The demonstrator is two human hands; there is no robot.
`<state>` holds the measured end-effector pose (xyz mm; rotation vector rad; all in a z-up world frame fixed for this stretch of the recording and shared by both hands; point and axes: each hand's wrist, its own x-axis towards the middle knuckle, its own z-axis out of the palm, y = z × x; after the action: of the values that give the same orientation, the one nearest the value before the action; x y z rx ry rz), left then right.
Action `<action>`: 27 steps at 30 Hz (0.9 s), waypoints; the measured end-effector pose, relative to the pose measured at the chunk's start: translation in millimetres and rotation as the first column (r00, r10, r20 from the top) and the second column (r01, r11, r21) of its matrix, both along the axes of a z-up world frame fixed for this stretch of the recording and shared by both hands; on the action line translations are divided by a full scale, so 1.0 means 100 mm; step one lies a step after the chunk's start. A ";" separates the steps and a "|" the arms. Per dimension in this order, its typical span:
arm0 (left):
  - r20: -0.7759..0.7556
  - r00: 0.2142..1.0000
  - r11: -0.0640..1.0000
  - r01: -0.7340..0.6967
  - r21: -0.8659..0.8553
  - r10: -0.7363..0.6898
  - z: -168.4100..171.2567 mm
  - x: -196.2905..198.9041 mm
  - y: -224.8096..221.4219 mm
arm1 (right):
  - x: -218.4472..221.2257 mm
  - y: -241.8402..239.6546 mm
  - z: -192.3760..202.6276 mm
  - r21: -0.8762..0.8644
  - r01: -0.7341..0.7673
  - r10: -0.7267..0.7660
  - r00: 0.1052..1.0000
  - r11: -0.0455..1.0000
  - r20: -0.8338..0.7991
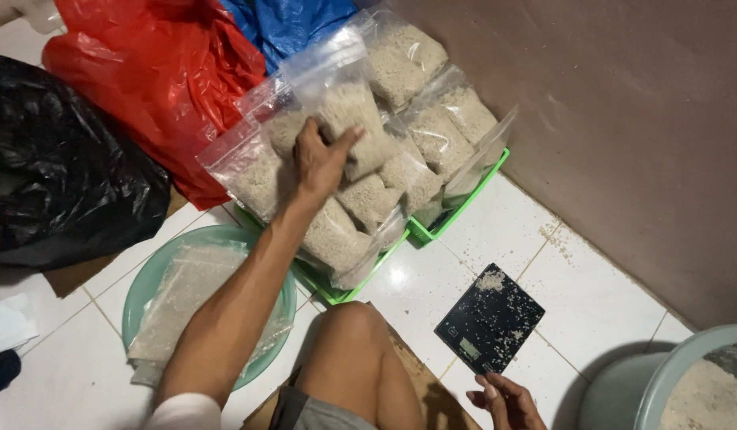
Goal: The person scoops a granular material from a large basin into small plastic bags using a purple scoop. They weigh each bag on a digital scale, adjust the contents, and then place the filled bags into a green tray.
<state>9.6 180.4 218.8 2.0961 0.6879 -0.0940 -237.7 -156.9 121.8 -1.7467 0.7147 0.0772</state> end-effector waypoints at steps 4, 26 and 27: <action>-0.005 0.997 0.997 -0.079 0.005 0.079 0.08 0.26 -0.05 | -0.06 -0.11 -0.22 0.014 0.004 -0.002 0.992 1.000 -0.127; -0.021 0.972 0.970 -0.234 0.067 0.236 -0.13 0.59 -0.10 | -0.40 -0.29 -1.09 -0.035 0.001 -0.001 1.000 0.999 0.004; 0.035 0.988 0.977 -0.155 0.148 0.152 -0.02 0.45 -0.16 | -0.44 -0.38 -1.24 0.084 0.032 -0.029 0.999 0.996 -0.040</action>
<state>54.3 164.3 217.0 2.1750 0.8633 0.0706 -282.1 -194.6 -2.4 -1.6568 0.7556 0.1194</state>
